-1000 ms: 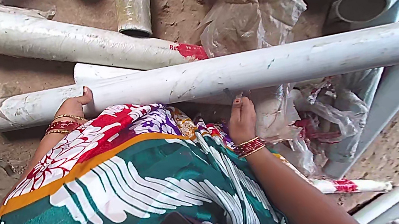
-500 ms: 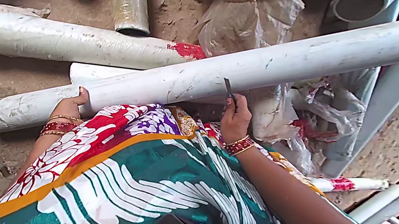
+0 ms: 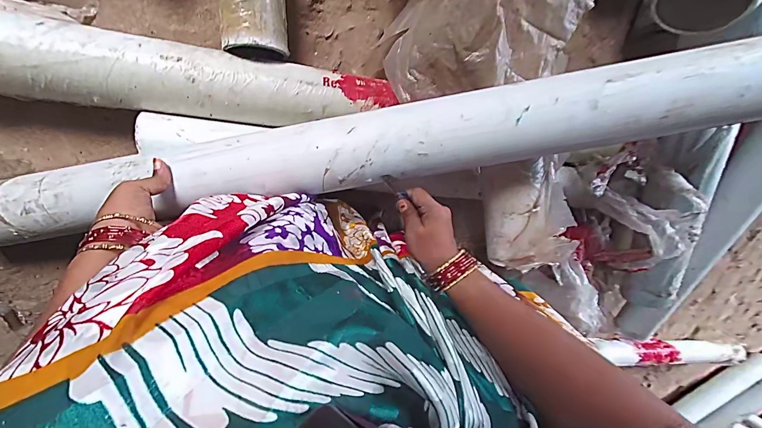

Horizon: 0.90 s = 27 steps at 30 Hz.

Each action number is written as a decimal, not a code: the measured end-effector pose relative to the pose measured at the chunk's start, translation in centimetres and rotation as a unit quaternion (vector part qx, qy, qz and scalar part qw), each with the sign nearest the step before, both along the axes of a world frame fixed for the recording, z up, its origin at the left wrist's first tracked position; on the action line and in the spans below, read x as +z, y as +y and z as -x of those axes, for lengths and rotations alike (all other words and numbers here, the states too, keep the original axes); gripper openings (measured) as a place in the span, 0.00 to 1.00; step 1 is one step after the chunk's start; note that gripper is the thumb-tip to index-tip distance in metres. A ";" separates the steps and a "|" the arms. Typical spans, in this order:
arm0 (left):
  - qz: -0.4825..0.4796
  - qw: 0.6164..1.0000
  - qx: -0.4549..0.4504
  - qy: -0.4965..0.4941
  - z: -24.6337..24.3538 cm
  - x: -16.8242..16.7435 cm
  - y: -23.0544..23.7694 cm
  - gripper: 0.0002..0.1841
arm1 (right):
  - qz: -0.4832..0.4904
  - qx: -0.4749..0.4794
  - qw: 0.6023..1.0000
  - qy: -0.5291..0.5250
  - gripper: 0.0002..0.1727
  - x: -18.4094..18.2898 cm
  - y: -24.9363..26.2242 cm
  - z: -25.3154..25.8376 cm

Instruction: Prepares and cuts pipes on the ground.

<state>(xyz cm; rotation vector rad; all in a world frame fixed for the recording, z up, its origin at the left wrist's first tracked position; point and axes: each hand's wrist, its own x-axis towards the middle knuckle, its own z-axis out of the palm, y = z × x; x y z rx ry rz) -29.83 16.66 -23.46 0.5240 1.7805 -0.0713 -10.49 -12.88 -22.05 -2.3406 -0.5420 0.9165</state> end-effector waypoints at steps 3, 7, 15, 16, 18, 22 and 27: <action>0.006 1.000 -0.001 0.016 -0.3 0.1 0.3 0.17 | -0.050 -0.034 0.997 -0.057 0.15 -0.2 -0.2 -0.1; 0.003 1.000 -0.017 0.013 -0.4 0.2 0.1 0.15 | -0.033 -0.032 0.992 -0.114 0.15 -0.2 0.3 -1.5; -0.003 1.000 -0.004 0.008 -0.2 -0.1 0.1 0.16 | 0.044 -0.007 0.997 -0.064 0.14 0.8 0.7 -0.9; -0.007 1.000 -0.005 0.007 -0.1 -0.2 0.2 0.17 | 0.014 -0.025 0.998 -0.059 0.14 0.4 0.3 -0.7; -0.012 1.000 -0.005 0.007 0.1 -0.3 0.1 0.17 | -0.057 -0.085 0.993 -0.059 0.15 -0.6 -0.1 -0.8; -0.004 1.000 -0.009 0.010 0.0 -0.3 0.2 0.16 | 0.026 0.016 0.997 -0.074 0.15 0.9 0.5 -1.5; -0.002 1.000 -0.005 0.017 -0.1 0.0 0.0 0.17 | 0.028 -0.021 0.988 -0.150 0.16 0.7 0.8 -1.7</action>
